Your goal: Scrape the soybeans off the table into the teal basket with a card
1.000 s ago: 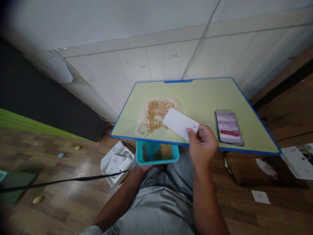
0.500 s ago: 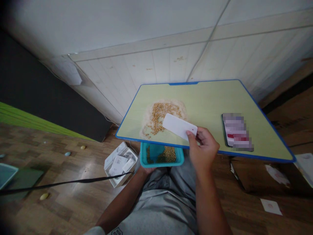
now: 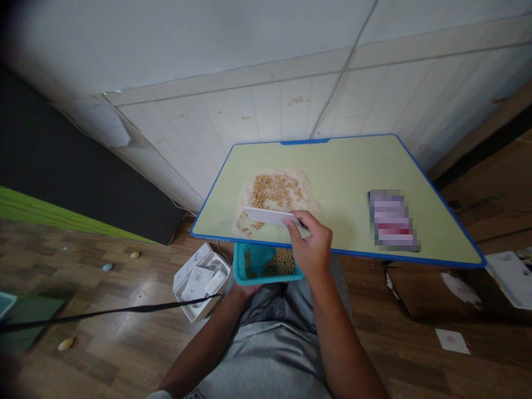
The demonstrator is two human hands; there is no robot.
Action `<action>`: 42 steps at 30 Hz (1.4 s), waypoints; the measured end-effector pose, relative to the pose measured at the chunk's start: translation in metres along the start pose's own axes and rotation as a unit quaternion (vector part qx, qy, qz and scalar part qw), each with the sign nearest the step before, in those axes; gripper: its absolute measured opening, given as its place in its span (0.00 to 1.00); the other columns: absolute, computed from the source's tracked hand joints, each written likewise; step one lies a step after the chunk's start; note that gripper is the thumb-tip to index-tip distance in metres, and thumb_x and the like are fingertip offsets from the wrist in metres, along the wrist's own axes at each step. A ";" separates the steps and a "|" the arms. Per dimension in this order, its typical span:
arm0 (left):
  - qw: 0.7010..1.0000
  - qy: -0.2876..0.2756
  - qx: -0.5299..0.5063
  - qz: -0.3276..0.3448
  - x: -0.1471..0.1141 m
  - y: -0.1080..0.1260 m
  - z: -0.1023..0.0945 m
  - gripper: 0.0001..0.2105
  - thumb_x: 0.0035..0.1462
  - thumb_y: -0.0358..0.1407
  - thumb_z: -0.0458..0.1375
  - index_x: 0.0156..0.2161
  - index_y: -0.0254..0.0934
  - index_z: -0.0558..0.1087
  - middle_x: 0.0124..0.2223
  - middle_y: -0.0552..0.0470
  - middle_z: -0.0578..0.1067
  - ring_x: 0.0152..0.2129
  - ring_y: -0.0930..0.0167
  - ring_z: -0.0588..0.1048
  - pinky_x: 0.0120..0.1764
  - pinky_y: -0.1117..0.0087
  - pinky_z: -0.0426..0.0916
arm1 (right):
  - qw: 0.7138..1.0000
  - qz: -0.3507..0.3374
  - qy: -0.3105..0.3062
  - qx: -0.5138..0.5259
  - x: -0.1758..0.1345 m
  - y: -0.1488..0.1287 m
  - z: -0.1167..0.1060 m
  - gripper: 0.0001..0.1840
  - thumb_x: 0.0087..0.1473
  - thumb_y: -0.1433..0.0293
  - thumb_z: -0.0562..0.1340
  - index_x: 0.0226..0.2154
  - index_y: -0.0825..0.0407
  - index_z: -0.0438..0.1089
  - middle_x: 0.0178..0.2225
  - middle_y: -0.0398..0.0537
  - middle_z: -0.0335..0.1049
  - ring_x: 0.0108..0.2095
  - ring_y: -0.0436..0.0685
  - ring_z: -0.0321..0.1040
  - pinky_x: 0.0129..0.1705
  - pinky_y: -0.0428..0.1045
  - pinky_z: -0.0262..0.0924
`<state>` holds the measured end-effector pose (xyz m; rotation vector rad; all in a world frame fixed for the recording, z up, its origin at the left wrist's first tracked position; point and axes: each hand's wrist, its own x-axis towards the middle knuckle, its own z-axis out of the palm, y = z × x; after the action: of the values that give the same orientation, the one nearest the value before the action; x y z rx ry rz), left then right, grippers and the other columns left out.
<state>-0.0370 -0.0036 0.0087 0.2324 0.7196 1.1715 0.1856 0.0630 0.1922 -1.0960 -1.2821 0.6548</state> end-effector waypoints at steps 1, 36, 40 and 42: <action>1.000 0.001 -0.003 0.001 0.000 0.000 0.000 0.37 0.80 0.66 0.59 0.77 0.46 0.85 0.86 0.47 0.81 0.94 0.43 0.60 0.92 0.30 0.57 | 1.000 0.001 -0.002 0.000 0.000 0.001 -0.001 0.11 0.67 0.55 0.79 0.39 0.44 0.88 0.34 0.44 0.88 0.35 0.63 0.84 0.43 0.56 0.78; 1.000 0.011 -0.016 -0.004 -0.008 0.005 0.012 0.34 0.74 0.64 0.68 0.74 0.48 0.89 0.80 0.45 0.87 0.90 0.39 0.68 0.91 0.31 0.60 | 0.999 0.013 -0.024 0.035 -0.003 0.010 -0.006 0.12 0.66 0.56 0.79 0.38 0.46 0.88 0.31 0.44 0.85 0.32 0.59 0.78 0.38 0.52 0.71; 1.000 0.001 -0.026 -0.015 -0.007 0.005 0.010 0.40 0.72 0.65 0.71 0.80 0.48 0.84 0.81 0.43 0.85 0.90 0.38 0.68 0.90 0.31 0.63 | 0.999 0.011 -0.029 0.043 -0.003 0.009 -0.010 0.09 0.65 0.59 0.78 0.38 0.46 0.88 0.32 0.44 0.86 0.33 0.60 0.80 0.39 0.52 0.73; 0.999 0.007 -0.033 -0.018 -0.006 0.005 0.009 0.40 0.73 0.64 0.71 0.81 0.48 0.83 0.82 0.43 0.85 0.89 0.39 0.69 0.89 0.31 0.65 | 0.998 0.010 -0.031 0.047 -0.003 0.009 -0.013 0.08 0.65 0.60 0.78 0.37 0.46 0.88 0.32 0.44 0.86 0.33 0.60 0.81 0.39 0.52 0.73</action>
<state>-0.0360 -0.0049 0.0206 0.1558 0.6931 1.1605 0.1989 0.0605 0.1833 -1.0185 -1.2817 0.7624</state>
